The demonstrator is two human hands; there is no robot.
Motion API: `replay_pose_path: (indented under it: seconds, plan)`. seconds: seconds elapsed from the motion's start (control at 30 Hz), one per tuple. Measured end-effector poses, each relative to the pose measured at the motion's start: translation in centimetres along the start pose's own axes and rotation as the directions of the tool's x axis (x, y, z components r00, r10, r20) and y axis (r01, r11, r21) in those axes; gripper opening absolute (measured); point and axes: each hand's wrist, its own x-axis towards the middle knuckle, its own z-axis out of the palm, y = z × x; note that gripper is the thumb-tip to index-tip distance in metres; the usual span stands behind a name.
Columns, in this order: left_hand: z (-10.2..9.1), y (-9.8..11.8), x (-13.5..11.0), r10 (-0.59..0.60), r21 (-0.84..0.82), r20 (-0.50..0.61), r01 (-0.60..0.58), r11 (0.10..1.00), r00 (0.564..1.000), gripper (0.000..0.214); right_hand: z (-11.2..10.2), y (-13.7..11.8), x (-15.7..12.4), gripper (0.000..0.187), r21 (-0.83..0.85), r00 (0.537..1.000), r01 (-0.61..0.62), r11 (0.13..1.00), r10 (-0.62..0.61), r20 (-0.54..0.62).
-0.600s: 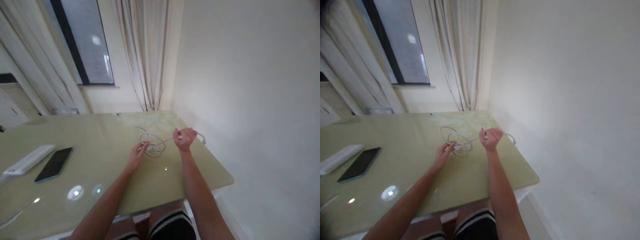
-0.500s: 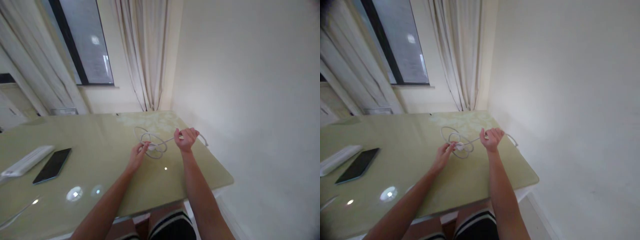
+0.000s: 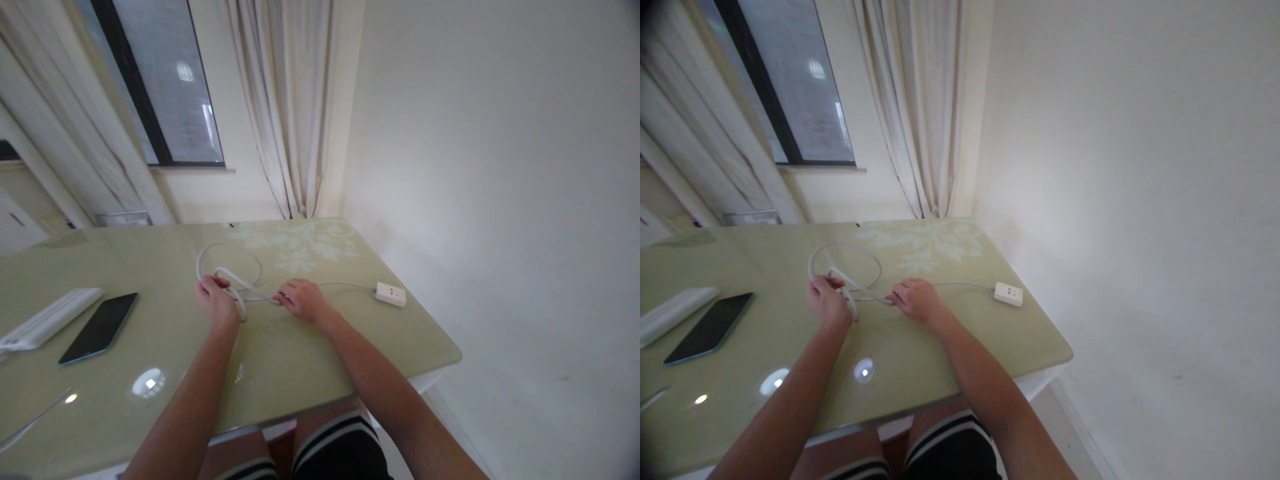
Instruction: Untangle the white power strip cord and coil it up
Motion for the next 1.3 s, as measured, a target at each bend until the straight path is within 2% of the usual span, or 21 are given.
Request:
replay_pose_path:
  seconds: [0.07,0.1,0.17,0.27,0.37,0.47,0.53,0.57,0.6,0.7,0.77,0.8,0.87,0.93,1.0,1.07,1.1,1.17,1.23,1.3]
  plan:
    - [-0.7,-0.3,1.7,-0.011,0.01,-0.19,0.014,1.0,0.982,0.037,0.6,0.0,0.2,0.036,0.051,0.978,-0.105,0.993,0.093,0.187]
    - [-0.9,-0.4,2.3,-0.035,0.001,-0.238,0.037,0.999,0.971,0.035,0.8,0.2,0.3,0.036,0.069,0.963,-0.141,0.988,0.121,0.24]
    - [-1.0,-0.4,2.8,-0.095,-0.039,-0.221,0.089,0.995,0.971,0.033,0.8,0.5,0.2,0.034,0.108,0.953,-0.173,0.979,0.139,0.268]
    - [-0.2,-0.1,1.7,-0.125,-0.125,-0.07,0.116,0.985,0.99,0.033,0.9,0.3,0.1,0.032,0.157,0.96,-0.208,0.965,0.171,0.224]
    - [1.1,0.5,-1.1,-0.077,-0.159,0.16,0.103,0.982,0.984,0.037,1.2,-0.6,0.4,0.032,0.218,0.961,-0.266,0.939,0.24,0.137]
    - [1.7,1.0,-3.8,0.061,-0.078,0.396,-0.033,0.996,0.916,0.042,1.6,-1.2,0.7,0.033,0.33,0.966,-0.257,0.908,0.255,0.051]
    - [1.7,1.2,-4.5,0.108,0.006,0.468,-0.126,0.992,0.877,0.047,1.6,-1.1,0.6,0.03,0.38,0.977,-0.211,0.901,0.21,0.044]
    - [1.6,1.2,-4.3,0.096,0.053,0.462,-0.136,0.989,0.882,0.05,1.4,-0.8,0.5,0.028,0.379,0.981,-0.194,0.905,0.186,0.058]
    - [1.4,1.2,-3.9,0.066,0.092,0.416,-0.114,0.989,0.907,0.052,1.2,-0.4,0.3,0.027,0.358,0.982,-0.187,0.915,0.168,0.084]
    - [0.8,1.1,-1.4,-0.008,0.102,0.126,-0.005,0.995,0.992,0.053,0.0,1.3,-0.2,0.028,0.226,0.966,-0.237,0.945,0.203,0.162]
    - [0.2,1.0,0.2,-0.053,0.06,-0.057,0.057,0.997,0.997,0.054,-0.7,2.2,-0.4,0.029,0.151,0.949,-0.286,0.946,0.257,0.184]
    - [0.0,1.0,0.7,-0.078,0.048,-0.089,0.082,0.995,0.993,0.055,-1.0,2.5,-0.4,0.03,0.126,0.943,-0.301,0.945,0.275,0.187]
    - [-0.2,0.9,0.7,-0.095,0.059,-0.026,0.096,0.994,0.995,0.057,-1.1,2.5,-0.4,0.032,0.103,0.939,-0.311,0.945,0.289,0.187]
    - [0.0,0.8,-0.4,-0.036,0.076,0.167,0.023,0.997,0.985,0.053,-0.8,1.8,-0.1,0.033,0.105,0.943,-0.303,0.947,0.282,0.177]
    - [0.6,0.8,-2.0,0.054,0.072,0.37,-0.087,0.994,0.927,0.046,-0.4,0.9,0.1,0.034,0.111,0.951,-0.286,0.952,0.267,0.158]
    - [1.1,0.7,-3.4,0.094,0.077,0.485,-0.15,0.986,0.869,0.044,-0.2,0.1,0.3,0.034,0.09,0.96,-0.251,0.964,0.236,0.151]
    - [1.3,0.7,-3.7,0.09,0.088,0.504,-0.154,0.984,0.859,0.046,-0.2,-0.1,0.3,0.034,0.068,0.965,-0.226,0.972,0.213,0.152]
    - [1.5,0.5,-3.7,0.037,0.126,0.487,-0.113,0.986,0.873,0.056,-0.5,-0.3,0.2,0.03,0.004,0.973,-0.169,0.986,0.167,0.161]
    - [1.3,0.3,-2.9,-0.029,0.137,0.412,-0.031,0.99,0.911,0.063,-0.9,-0.1,0.1,0.029,-0.068,0.974,-0.146,0.987,0.156,0.165]
    - [0.9,0.0,-1.7,-0.092,0.1,0.281,0.066,0.993,0.955,0.066,-1.1,0.3,-0.2,0.027,-0.103,0.965,-0.19,0.976,0.205,0.163]
